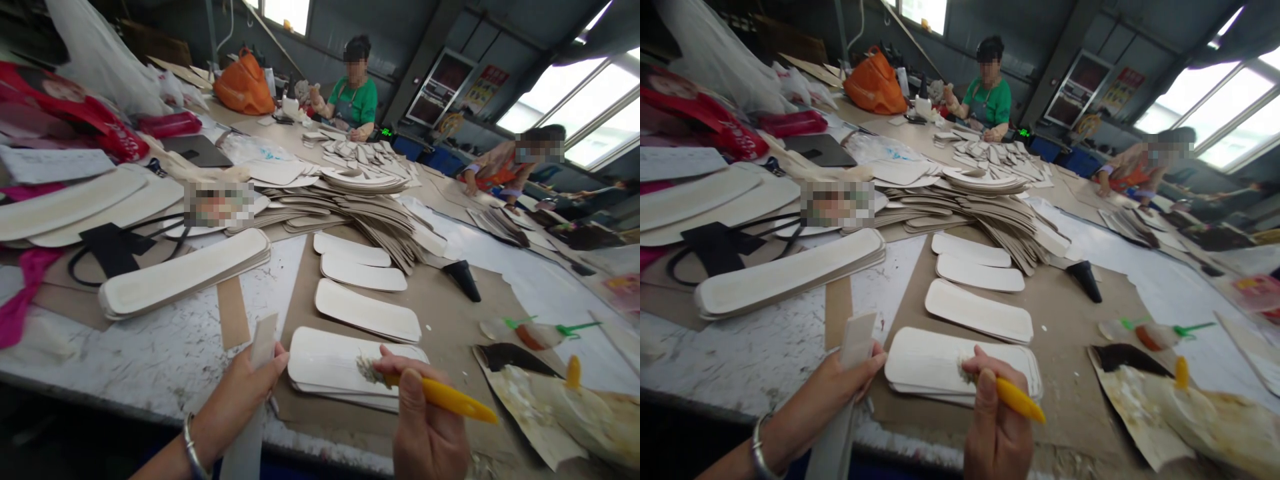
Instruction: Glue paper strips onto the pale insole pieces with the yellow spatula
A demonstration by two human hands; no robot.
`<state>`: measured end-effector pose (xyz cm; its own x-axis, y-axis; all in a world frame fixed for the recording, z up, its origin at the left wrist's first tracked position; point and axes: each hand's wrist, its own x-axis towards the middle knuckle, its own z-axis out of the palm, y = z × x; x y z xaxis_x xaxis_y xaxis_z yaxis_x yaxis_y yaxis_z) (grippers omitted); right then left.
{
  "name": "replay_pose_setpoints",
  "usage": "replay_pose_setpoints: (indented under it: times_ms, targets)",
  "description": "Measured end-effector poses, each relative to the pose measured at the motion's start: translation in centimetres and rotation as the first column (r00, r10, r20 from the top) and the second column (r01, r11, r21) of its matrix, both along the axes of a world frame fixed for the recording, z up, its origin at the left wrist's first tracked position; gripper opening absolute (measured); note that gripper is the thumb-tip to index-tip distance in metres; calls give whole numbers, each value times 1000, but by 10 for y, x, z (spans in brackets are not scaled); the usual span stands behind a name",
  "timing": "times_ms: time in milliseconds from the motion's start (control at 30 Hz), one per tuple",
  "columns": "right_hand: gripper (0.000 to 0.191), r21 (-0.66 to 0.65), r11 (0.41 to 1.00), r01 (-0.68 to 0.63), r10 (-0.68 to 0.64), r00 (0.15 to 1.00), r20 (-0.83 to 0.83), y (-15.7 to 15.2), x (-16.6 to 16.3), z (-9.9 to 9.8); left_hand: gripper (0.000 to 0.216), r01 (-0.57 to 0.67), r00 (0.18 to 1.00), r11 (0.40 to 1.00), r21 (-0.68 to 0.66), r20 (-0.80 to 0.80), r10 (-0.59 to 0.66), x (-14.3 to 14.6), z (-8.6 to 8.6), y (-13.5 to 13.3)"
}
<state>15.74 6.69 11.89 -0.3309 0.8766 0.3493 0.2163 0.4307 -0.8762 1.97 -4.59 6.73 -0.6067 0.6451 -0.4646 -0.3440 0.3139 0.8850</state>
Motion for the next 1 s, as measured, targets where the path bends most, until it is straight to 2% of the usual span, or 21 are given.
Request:
replay_pose_setpoints:
  times_ms: [133,233,367,467,567,700,867,933,1000]
  targets:
    - [26,-79,992,-98,105,989,101,-12,-2,1,36,-28,996,1000,5,-86,28,-1,17,-7]
    - [28,-160,950,-267,294,939,179,-28,-16,-12,41,-33,990,996,80,-131,43,2,32,-6]
    - [23,-180,828,-531,560,783,269,-45,-33,-28,39,-162,987,971,178,55,154,4,44,0]
    - [18,-104,747,-657,649,685,332,-39,-33,-27,37,-185,982,963,197,10,186,3,45,-2]
    - [11,-76,666,-742,695,580,424,-21,-25,-15,38,-142,989,981,130,-15,146,5,39,-9]
    - [13,-319,642,-697,735,441,515,7,-14,6,41,-74,997,993,91,36,71,10,27,-15]
    - [26,-457,676,-578,719,381,581,42,-7,16,38,-41,998,997,61,-44,44,4,19,-9]
    - [31,-543,651,-531,754,370,542,54,-7,15,35,-9,1000,1000,20,-28,10,0,17,-6]
    - [34,-637,589,-498,808,356,469,63,-10,14,36,45,999,999,-18,-21,-46,-3,16,-2]
